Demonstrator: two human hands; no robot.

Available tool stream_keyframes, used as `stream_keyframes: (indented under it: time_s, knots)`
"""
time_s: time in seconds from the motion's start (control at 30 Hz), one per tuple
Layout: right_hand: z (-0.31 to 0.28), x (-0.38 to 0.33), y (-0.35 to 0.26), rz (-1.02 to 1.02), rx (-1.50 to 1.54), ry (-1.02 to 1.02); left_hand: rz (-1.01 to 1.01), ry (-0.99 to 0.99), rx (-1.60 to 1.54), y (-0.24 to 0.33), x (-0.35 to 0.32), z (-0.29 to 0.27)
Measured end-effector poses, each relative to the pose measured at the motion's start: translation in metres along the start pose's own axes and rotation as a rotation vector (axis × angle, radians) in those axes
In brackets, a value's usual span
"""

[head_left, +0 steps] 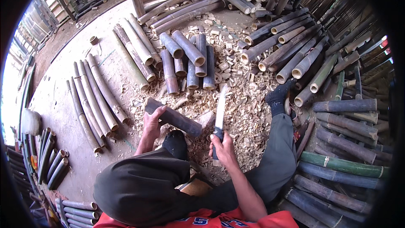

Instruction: The person carves a section of bamboo with a knife while sitting on the ground among other bamboo poles.

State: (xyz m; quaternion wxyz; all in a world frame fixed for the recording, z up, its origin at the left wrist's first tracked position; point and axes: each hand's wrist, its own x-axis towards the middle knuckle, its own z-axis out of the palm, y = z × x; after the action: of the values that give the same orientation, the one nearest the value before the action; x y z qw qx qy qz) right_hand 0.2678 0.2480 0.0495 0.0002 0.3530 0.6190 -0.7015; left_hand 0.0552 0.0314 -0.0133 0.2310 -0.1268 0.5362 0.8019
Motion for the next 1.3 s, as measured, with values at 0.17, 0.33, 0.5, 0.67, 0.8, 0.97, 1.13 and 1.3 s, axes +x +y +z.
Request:
stream_keyframes:
  time_s: [0.17,0.33,0.5,0.67,0.8,0.97,1.13,1.3]
  knots:
    - [-0.004,-0.007,0.012,-0.463,-0.599,0.163,-0.032,-0.001,0.013,0.000,0.001,-0.003]
    - [0.004,-0.001,0.031,-0.302,-0.506,0.120,-0.021,0.098,-0.167,-0.004,0.008,-0.001]
    - [0.015,-0.013,-0.018,-0.587,-0.614,0.140,0.037,0.135,-0.104,-0.003,0.006,0.000]
    - [0.005,0.024,0.042,-0.106,-0.992,-0.006,0.096,0.069,-0.067,-0.004,0.009,0.009]
    - [-0.001,-0.004,0.006,-0.330,-0.920,0.015,0.058,0.004,-0.067,-0.003,0.008,0.002]
    - [0.015,-0.011,0.008,-0.681,-0.638,0.153,0.005,-0.084,0.024,0.007,0.007,-0.008]
    - [-0.007,0.019,0.031,-0.108,-1.029,0.053,0.055,-0.040,-0.084,0.006,0.002,0.009]
    - [0.013,-0.016,-0.024,-0.567,-0.741,0.106,0.054,0.179,-0.128,-0.001,0.002,0.005]
